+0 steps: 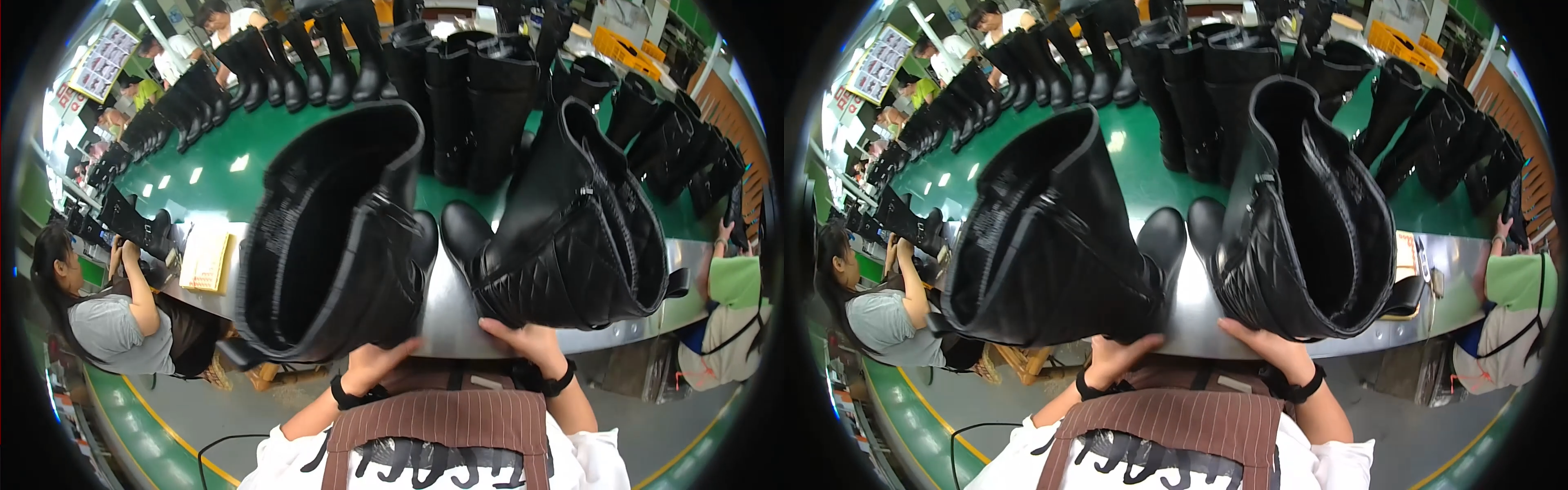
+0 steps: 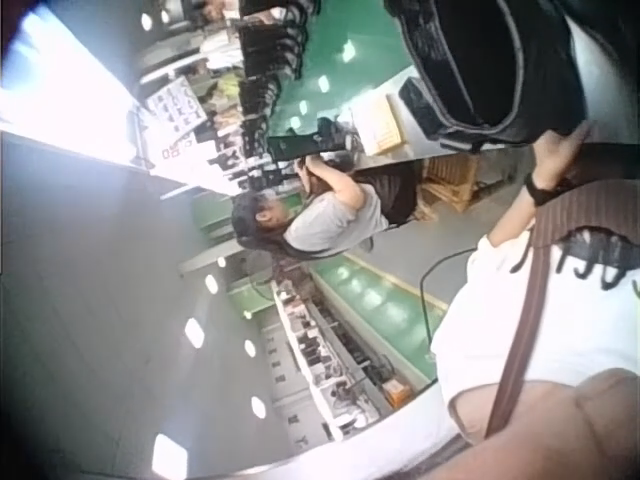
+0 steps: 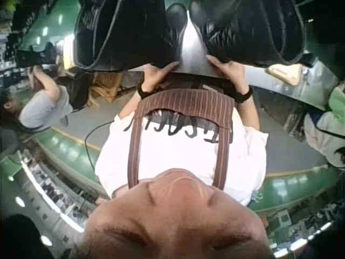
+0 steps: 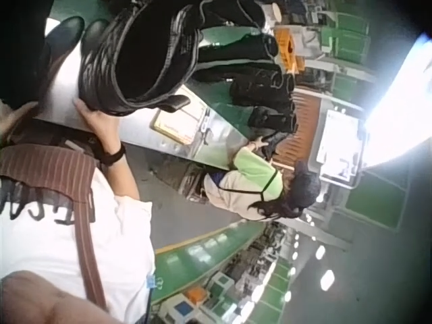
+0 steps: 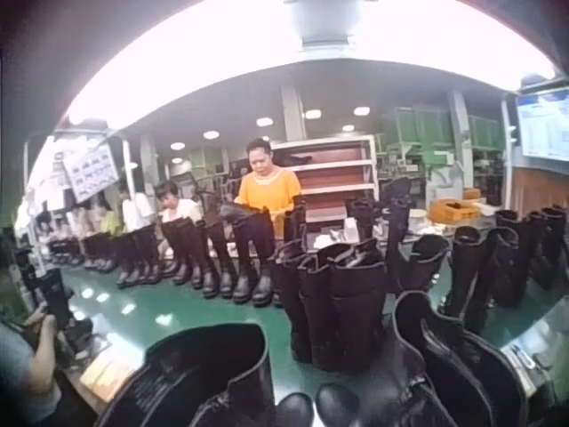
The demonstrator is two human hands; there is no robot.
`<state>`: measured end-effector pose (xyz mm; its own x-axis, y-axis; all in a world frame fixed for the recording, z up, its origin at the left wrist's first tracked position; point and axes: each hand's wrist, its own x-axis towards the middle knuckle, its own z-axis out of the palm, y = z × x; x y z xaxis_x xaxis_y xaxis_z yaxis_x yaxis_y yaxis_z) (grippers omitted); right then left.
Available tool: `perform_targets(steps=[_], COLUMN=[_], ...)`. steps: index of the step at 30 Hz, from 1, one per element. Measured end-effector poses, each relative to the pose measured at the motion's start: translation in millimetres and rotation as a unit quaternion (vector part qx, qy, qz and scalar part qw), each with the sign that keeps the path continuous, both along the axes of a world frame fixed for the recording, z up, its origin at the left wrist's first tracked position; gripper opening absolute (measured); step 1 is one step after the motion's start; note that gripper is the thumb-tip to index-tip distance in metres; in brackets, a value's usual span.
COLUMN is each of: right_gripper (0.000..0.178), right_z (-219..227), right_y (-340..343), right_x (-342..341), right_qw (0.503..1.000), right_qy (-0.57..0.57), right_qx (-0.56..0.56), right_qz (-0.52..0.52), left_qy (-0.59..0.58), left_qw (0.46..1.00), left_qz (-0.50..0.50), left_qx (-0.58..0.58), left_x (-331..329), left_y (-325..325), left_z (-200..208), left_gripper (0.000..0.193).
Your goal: Checking the quality of black leather boots on a factory production line.
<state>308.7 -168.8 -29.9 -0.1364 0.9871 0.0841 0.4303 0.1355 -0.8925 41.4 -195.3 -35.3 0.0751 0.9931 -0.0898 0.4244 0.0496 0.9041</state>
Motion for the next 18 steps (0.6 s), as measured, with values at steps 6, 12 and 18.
perform_targets(steps=[6,12,18], right_gripper=[0.050,0.041,0.044], right_z=[-14,-21,-19], right_y=[0,-14,-16], right_x=[-1,-7,-13], right_qw=[0.998,0.894,0.820], right_qy=[-0.041,0.412,0.557], right_qx=[-0.040,-0.138,-0.119], right_qz=[-0.010,-0.112,-0.046], left_qy=[-0.133,-0.432,-0.570], left_qw=[0.984,0.898,0.806], left_qz=[0.115,0.075,-0.068], left_qx=[0.032,-0.035,-0.142], left_x=[-4,-9,16], left_y=[19,30,40], left_z=[-11,5,10], left_gripper=[0.053,0.040,0.044])
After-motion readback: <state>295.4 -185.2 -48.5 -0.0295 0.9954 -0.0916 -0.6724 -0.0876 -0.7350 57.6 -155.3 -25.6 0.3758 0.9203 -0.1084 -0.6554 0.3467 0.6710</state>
